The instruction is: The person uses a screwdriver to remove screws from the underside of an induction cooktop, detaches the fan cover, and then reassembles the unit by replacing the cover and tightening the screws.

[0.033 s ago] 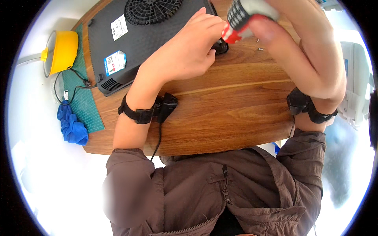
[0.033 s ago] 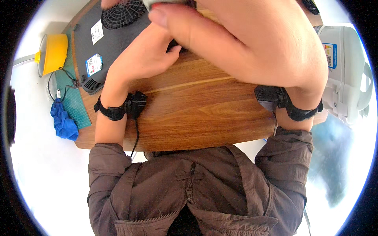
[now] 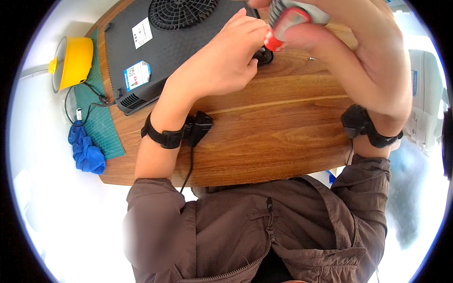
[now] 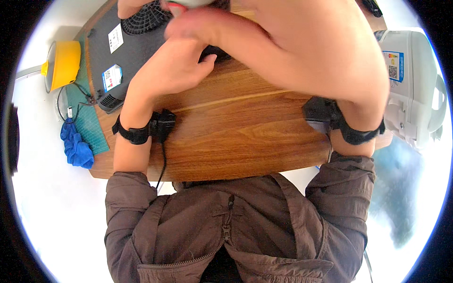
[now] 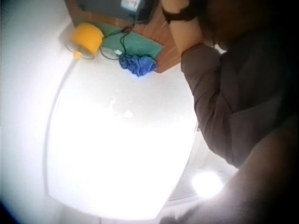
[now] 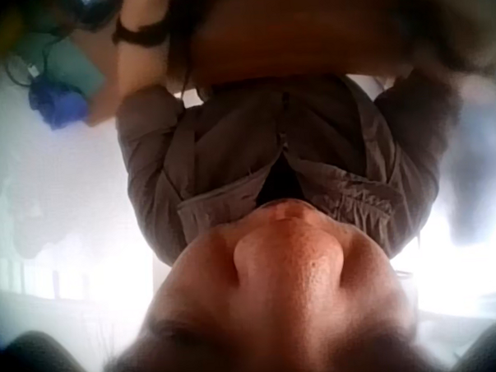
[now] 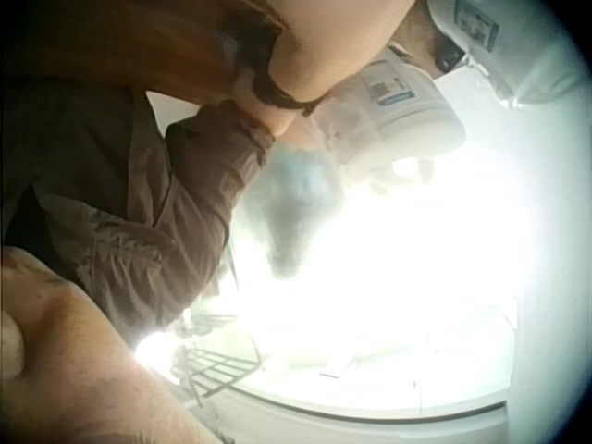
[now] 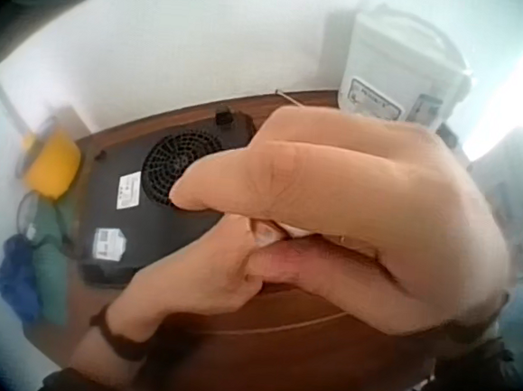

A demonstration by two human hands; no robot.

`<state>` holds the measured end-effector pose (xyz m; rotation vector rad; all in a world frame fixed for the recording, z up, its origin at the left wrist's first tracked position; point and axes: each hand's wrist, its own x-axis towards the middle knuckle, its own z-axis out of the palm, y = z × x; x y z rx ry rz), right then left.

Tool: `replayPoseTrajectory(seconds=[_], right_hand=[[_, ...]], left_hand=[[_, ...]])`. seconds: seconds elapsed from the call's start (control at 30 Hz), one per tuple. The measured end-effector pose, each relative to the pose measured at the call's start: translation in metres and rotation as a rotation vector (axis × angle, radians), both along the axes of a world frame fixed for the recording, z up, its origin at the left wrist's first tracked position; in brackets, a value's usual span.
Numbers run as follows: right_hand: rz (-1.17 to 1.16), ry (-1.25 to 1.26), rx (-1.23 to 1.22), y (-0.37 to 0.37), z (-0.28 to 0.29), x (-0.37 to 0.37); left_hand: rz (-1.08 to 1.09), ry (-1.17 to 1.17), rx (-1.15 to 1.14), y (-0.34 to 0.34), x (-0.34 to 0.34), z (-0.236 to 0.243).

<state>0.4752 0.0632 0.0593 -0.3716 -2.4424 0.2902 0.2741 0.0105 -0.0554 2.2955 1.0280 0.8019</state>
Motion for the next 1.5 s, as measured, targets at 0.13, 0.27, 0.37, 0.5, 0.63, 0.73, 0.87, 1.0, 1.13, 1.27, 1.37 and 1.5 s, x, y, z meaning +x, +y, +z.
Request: replayPoseTrajectory(seconds=[0.13,0.27,0.37,0.5,0.63,0.73,0.87,1.0,1.13,1.27,1.37,1.5], right_hand=[[-0.009,0.004,0.002,0.003,-0.001,0.0],[-0.001,-0.007,-0.016,0.001,0.001,0.002],[-0.017,-0.007,-0.01,0.007,-0.002,0.001],[-0.006,-0.026,-0.032,0.004,0.001,0.004],[-0.022,-0.04,-0.038,0.006,0.0,0.004],[-0.028,-0.037,-0.034,0.008,0.001,0.005],[-0.03,-0.091,-0.06,0.005,0.005,0.011],[-0.087,-0.069,-0.068,0.014,-0.001,0.008],[0.022,0.075,0.009,0.014,-0.007,0.009],[-0.108,-0.064,-0.181,-0.004,0.016,0.01],[-0.038,-0.074,-0.111,0.011,0.006,0.014],[-0.025,-0.059,-0.104,0.002,0.017,0.013]], left_hand=[[0.01,-0.006,0.021,0.001,0.002,0.003],[0.024,0.09,-0.043,-0.002,-0.001,0.004],[0.068,0.177,0.03,-0.005,0.002,0.012],[0.03,0.097,0.055,0.003,0.001,0.005],[0.069,0.098,-0.041,-0.004,0.0,0.003],[0.132,0.173,-0.064,-0.008,0.001,0.002],[0.015,0.094,0.059,0.0,-0.001,0.003],[0.122,0.201,-0.283,-0.003,0.004,0.017],[0.046,0.098,-0.054,-0.005,0.001,0.01],[0.081,0.162,0.012,-0.004,-0.007,0.019],[0.102,0.278,0.162,0.0,-0.015,0.021],[0.076,0.235,0.152,0.005,-0.022,0.02]])
